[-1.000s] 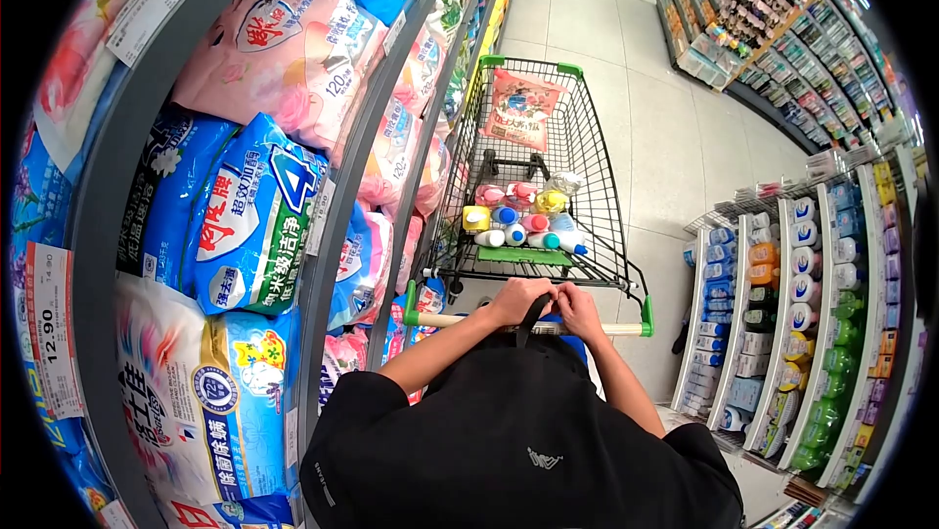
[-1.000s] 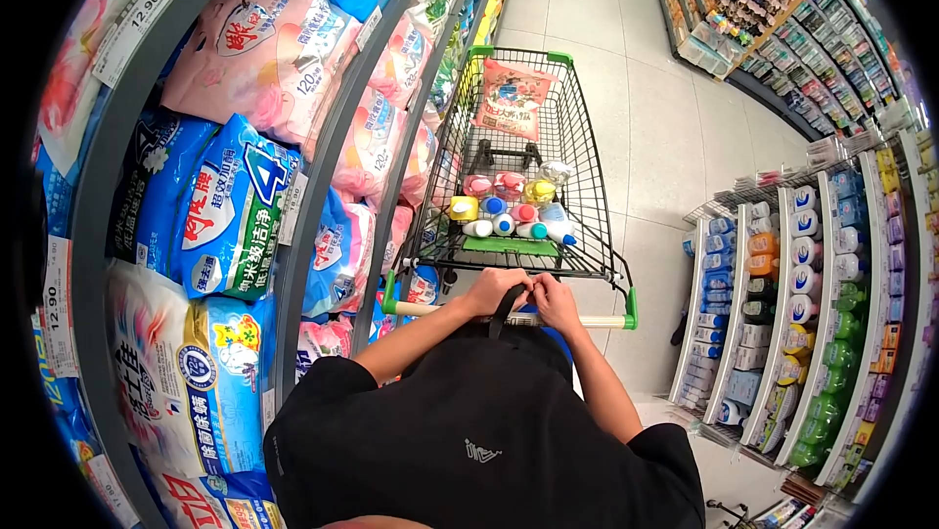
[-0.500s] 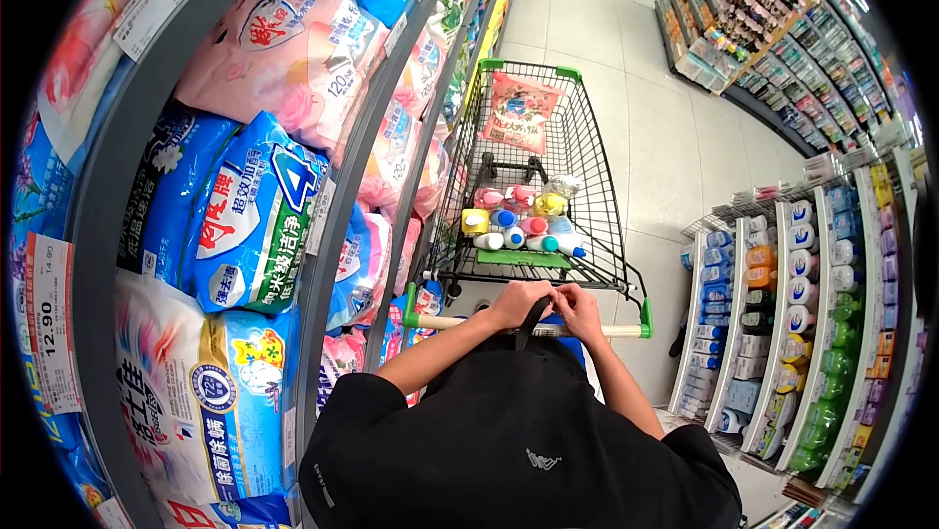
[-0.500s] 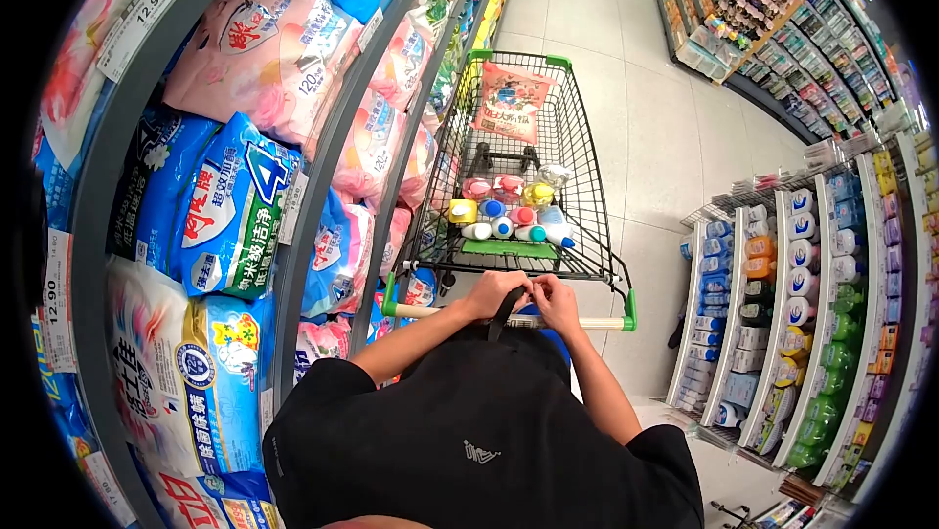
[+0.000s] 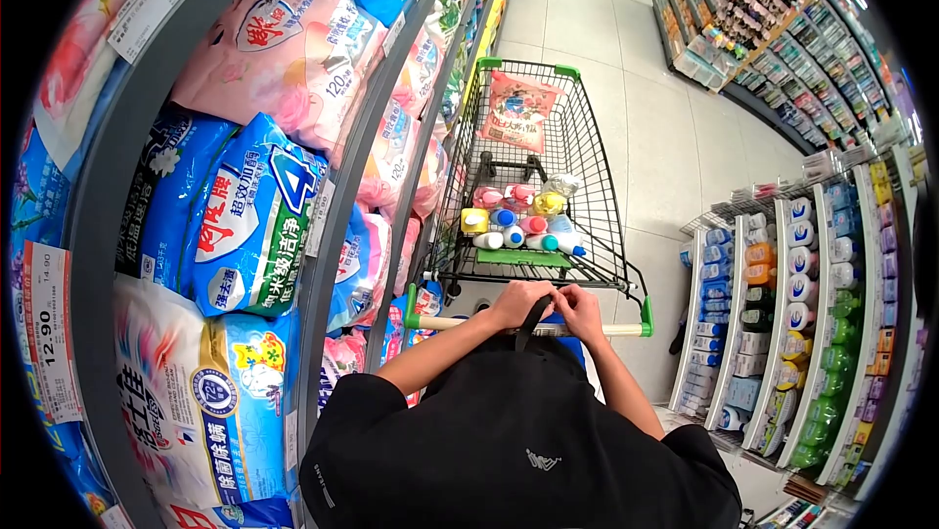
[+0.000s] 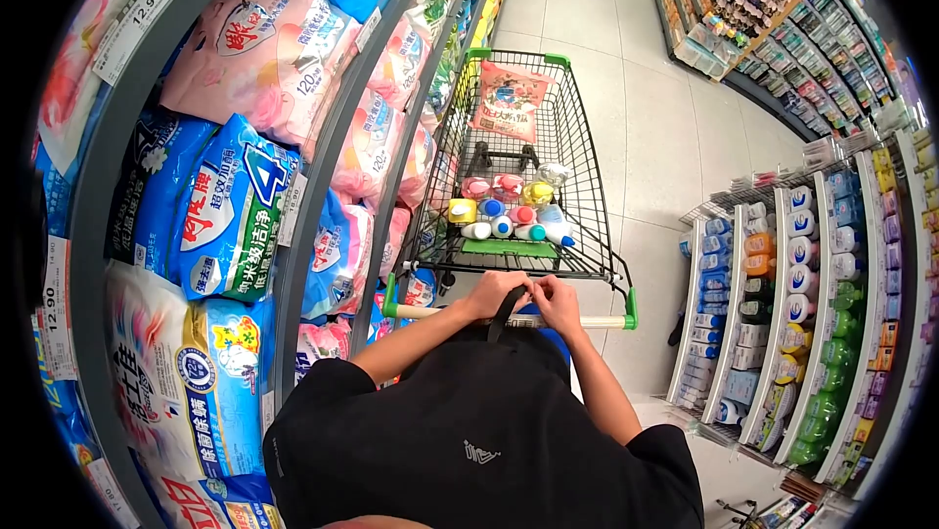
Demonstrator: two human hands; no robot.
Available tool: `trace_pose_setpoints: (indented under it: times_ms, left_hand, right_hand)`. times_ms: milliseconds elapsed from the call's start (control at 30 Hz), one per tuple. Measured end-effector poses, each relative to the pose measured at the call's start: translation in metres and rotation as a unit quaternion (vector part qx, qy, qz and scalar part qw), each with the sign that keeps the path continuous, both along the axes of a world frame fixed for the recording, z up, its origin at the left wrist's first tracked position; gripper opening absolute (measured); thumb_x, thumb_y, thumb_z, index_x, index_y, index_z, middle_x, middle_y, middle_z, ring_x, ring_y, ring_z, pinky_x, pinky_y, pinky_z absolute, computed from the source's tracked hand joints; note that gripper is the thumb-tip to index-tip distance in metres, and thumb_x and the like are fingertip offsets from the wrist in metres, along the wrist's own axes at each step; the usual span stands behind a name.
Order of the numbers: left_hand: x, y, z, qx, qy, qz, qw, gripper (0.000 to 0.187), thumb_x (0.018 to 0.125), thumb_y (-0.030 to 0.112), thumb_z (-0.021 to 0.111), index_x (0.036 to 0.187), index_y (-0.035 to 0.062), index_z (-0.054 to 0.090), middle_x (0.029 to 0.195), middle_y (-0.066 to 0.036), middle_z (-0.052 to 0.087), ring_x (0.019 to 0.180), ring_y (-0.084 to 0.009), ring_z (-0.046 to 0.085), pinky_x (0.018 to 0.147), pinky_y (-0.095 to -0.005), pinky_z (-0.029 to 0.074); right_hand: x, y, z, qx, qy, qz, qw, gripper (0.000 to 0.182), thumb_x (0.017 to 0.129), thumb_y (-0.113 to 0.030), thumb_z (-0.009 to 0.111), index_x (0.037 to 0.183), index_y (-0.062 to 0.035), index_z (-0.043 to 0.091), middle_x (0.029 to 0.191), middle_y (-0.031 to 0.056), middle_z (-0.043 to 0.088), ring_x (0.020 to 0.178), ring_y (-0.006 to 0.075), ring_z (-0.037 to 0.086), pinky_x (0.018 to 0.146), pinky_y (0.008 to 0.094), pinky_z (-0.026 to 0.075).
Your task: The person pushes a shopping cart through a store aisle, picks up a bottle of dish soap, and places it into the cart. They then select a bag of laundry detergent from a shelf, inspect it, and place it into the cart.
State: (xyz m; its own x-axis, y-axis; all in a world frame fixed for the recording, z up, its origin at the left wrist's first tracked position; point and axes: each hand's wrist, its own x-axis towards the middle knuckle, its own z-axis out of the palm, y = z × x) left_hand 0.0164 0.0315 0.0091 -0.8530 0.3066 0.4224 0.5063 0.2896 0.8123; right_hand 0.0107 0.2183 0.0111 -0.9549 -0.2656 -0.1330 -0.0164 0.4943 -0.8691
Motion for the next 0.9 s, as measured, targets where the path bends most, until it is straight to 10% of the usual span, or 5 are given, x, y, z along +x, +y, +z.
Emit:
trace_pose_setpoints:
  times_ms: [733, 900]
  left_hand:
    - [-0.0021, -0.0034, 0.0025, 0.011, -0.023, 0.0, 1.0, 0.012, 0.076, 0.012, 0.068, 0.086, 0.0076, 0.063, 0.077, -0.012, 0.066, 0.071, -0.031, 0.065, 0.061, -0.0382, 0.052]
    - [-0.0032, -0.002, 0.0012, 0.022, -0.014, 0.004, 1.0, 0.011, 0.077, 0.012, 0.067, 0.086, 0.0077, 0.063, 0.077, -0.012, 0.065, 0.07, -0.0311, 0.065, 0.061, -0.0379, 0.052]
  right_hand:
    - [-0.0027, -0.0024, -0.0055, 0.037, 0.036, 0.017, 0.999, 0.019, 0.093, -0.016, 0.061, 0.092, 0.0026, 0.064, 0.07, 0.0107, 0.068, 0.062, 0.0139, 0.065, 0.057, 0.0274, 0.05]
    - [-0.0035, -0.0055, -0.0024, 0.038, 0.04, 0.015, 0.998, 0.016, 0.091, -0.013, 0.059, 0.088, 0.0025, 0.063, 0.07, 0.017, 0.067, 0.062, 0.0265, 0.068, 0.058, 0.0337, 0.051]
